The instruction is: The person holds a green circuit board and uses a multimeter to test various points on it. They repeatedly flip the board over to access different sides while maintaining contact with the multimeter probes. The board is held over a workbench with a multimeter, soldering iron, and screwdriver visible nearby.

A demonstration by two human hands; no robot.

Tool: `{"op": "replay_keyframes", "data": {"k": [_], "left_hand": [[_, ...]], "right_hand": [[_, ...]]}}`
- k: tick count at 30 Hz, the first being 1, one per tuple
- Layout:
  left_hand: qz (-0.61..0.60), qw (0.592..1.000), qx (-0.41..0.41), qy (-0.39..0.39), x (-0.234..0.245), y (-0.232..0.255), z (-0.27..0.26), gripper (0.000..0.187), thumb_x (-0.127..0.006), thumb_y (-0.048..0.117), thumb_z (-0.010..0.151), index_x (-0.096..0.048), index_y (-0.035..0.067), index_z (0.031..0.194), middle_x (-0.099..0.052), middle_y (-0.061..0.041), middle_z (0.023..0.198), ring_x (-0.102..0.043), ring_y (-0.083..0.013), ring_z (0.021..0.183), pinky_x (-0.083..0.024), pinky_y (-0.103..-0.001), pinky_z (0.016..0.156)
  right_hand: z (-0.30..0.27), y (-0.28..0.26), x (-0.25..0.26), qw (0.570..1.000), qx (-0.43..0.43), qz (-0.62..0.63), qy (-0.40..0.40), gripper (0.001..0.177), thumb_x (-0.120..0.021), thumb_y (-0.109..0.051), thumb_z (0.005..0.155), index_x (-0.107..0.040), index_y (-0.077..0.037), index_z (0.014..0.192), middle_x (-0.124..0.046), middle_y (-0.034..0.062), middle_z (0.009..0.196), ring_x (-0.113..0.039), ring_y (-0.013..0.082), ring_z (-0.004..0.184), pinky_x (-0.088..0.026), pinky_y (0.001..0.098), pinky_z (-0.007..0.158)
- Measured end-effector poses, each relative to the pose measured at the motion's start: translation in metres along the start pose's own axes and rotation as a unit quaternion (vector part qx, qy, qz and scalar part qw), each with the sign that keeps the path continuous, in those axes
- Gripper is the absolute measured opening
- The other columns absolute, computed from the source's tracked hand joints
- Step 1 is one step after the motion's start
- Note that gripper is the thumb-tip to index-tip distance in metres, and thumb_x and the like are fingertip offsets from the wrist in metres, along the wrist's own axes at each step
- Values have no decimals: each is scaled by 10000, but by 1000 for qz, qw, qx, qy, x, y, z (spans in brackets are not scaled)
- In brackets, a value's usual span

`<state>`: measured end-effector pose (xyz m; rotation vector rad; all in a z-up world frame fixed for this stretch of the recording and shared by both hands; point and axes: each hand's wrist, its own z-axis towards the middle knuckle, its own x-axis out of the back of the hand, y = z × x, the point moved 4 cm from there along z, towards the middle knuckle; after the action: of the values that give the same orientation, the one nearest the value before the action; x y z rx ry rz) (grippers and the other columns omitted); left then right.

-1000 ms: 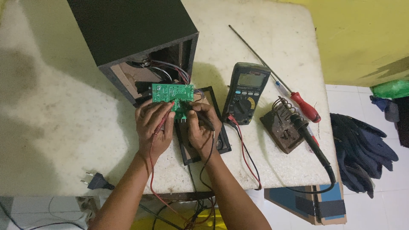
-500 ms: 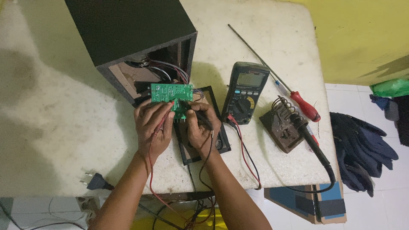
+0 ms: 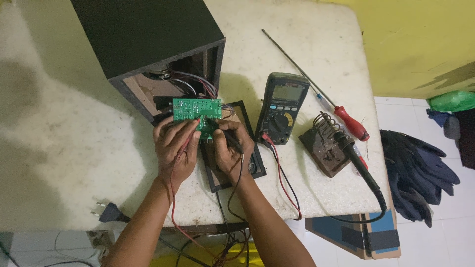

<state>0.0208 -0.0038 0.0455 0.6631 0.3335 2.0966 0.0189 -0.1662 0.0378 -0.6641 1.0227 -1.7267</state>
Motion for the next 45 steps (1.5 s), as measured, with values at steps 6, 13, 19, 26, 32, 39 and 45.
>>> {"op": "replay_keyframes", "data": {"k": [6, 13, 19, 26, 32, 39, 45], "left_hand": [[-19, 1000, -14, -8, 3, 1, 4, 250, -704, 136, 1004, -735, 96, 1248, -721, -51, 1157, -687, -196, 1066, -371, -482, 1138], [5, 1000, -25, -13, 3, 4, 5, 231, -716, 111, 999, -743, 59, 1223, -707, -91, 1112, -687, -261, 1023, -392, -503, 1119], [10, 1000, -21, -19, 0, 1, 1, 230, -709, 137, 1013, -740, 66, 1230, -701, -83, 1136, -651, -266, 1106, -359, -509, 1127], [-1, 999, -34, -11, 2, 5, 5, 227, -711, 116, 1003, -740, 52, 1218, -719, -85, 1111, -692, -255, 1042, -390, -508, 1118], [-9, 1000, -17, -3, 2, 5, 5, 228, -719, 112, 1000, -747, 67, 1222, -720, -90, 1123, -691, -265, 1036, -401, -503, 1107], [2, 1000, -20, -4, 0, 1, 0, 232, -713, 141, 1007, -748, 84, 1229, -727, -66, 1136, -686, -220, 1070, -361, -482, 1137], [-7, 1000, -14, -17, 2, 3, 4, 240, -707, 129, 1006, -739, 75, 1239, -716, -88, 1115, -686, -264, 1065, -365, -491, 1123]], "right_hand": [[3, -3, 1, 999, 2, -39, 6, 72, -759, -144, 900, -715, -107, 943, -781, 124, 856, -747, 263, 731, -553, 373, 659], [5, -7, -1, 1000, 1, -6, 13, 92, -740, -152, 933, -715, -71, 967, -721, 197, 757, -705, 283, 660, -524, 379, 586], [6, -11, 0, 1000, 3, 18, 18, 83, -724, -160, 955, -713, -82, 982, -745, 191, 802, -721, 276, 662, -558, 386, 610], [5, -12, -1, 1000, -2, 1, 14, 66, -717, -132, 960, -701, -70, 976, -758, 208, 843, -749, 325, 713, -572, 420, 598], [6, -17, 1, 1000, -12, 3, 6, 92, -711, -170, 977, -700, -79, 988, -695, 172, 689, -669, 223, 572, -518, 358, 527], [6, -18, -1, 1000, -2, 19, 11, 87, -699, -173, 1004, -702, -87, 1010, -694, 173, 680, -667, 203, 548, -511, 330, 521], [6, -19, -1, 1000, 1, 15, 18, 63, -720, -128, 960, -716, -69, 982, -724, 186, 735, -639, 190, 551, -487, 354, 518]]}}
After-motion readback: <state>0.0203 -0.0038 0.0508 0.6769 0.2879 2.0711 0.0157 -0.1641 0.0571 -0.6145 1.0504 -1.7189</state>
